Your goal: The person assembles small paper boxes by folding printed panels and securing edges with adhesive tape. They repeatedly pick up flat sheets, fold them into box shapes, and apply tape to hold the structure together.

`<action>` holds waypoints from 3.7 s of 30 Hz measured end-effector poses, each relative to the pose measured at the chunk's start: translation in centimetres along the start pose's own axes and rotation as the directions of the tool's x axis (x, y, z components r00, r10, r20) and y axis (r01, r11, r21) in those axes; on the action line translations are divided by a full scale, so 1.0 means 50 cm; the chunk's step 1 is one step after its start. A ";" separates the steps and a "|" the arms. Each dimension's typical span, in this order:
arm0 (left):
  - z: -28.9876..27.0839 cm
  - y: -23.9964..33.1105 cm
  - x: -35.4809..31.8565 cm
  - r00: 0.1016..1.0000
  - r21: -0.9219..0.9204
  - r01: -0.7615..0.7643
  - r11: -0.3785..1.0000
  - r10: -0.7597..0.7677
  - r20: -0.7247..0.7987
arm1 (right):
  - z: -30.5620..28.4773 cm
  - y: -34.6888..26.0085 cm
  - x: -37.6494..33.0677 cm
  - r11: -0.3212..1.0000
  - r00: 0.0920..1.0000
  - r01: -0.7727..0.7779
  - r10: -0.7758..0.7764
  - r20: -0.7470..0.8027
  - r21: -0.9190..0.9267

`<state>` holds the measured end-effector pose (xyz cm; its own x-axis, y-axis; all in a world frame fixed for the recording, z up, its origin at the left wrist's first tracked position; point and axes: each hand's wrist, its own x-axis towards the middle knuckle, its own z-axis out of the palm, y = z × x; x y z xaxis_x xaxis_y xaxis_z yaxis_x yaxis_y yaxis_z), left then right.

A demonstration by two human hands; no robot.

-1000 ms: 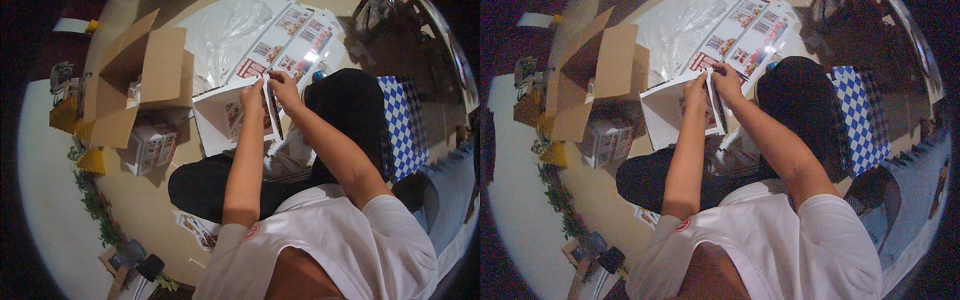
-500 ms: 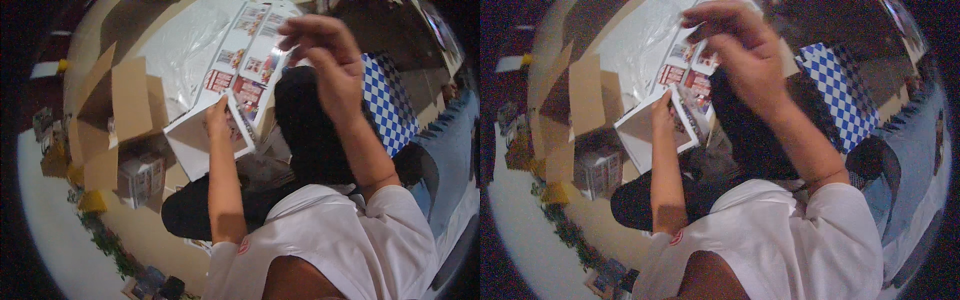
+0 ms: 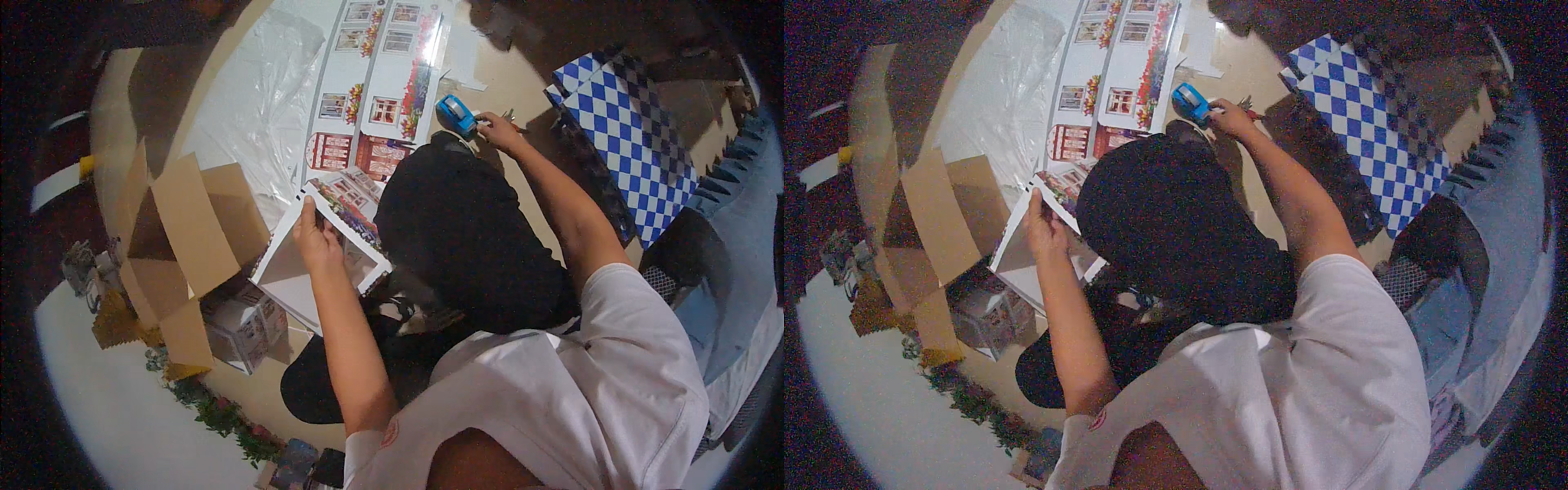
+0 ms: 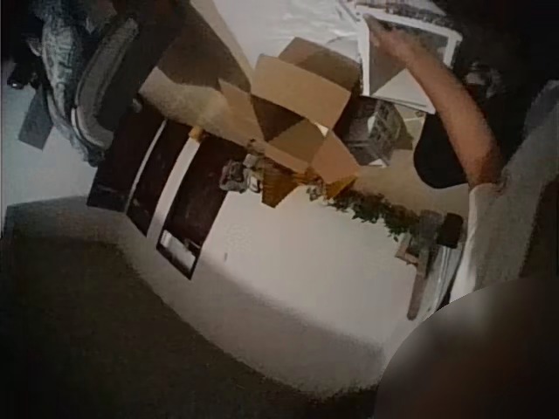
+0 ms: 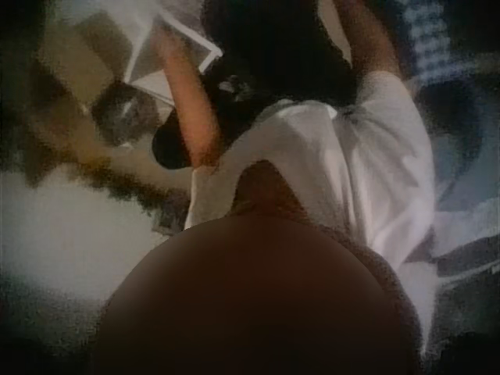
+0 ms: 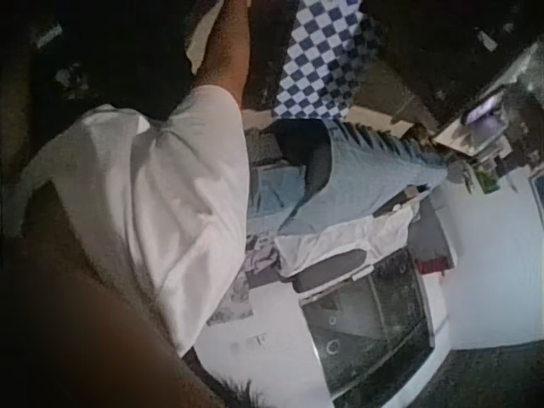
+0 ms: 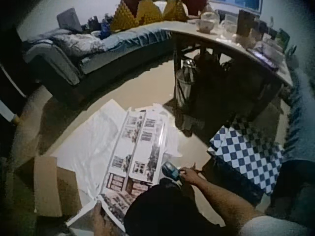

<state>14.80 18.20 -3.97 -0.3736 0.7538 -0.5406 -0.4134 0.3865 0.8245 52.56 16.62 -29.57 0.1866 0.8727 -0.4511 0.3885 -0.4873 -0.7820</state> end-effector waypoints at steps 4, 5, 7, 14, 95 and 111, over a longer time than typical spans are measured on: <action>-0.028 -0.008 0.012 0.999 0.035 -0.039 0.999 0.039 0.000 | 0.038 -0.015 0.026 0.980 0.993 -0.119 0.118 0.018 0.161; -0.031 -0.002 0.011 0.999 0.047 0.000 0.999 -0.002 0.046 | 0.039 -0.005 0.043 0.991 0.998 -0.067 0.068 -0.002 0.118; -0.044 -0.007 0.024 0.997 0.009 0.034 0.999 -0.034 0.076 | 0.034 -0.011 0.054 0.997 0.997 -0.073 0.073 -0.012 0.025; -0.070 -0.024 0.057 0.995 -0.043 0.057 0.997 -0.053 0.087 | 0.009 -0.002 0.059 0.928 0.963 -0.219 0.155 0.221 0.303; -0.056 -0.026 0.017 0.977 -0.022 -0.213 0.977 0.213 -0.018 | 0.299 -0.708 -0.248 0.994 0.991 0.084 -0.077 0.109 -0.066; -0.042 -0.067 0.065 0.979 -0.065 -0.203 0.977 0.201 -0.027 | 0.280 -0.707 -0.263 0.967 0.954 0.084 -0.009 0.298 -0.242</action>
<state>13.25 18.22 -8.84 -0.4715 0.8015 -0.3679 -0.3825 0.1900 0.9042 23.76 21.99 -2.00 -0.0945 0.8284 -0.5522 0.6095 -0.3904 -0.6900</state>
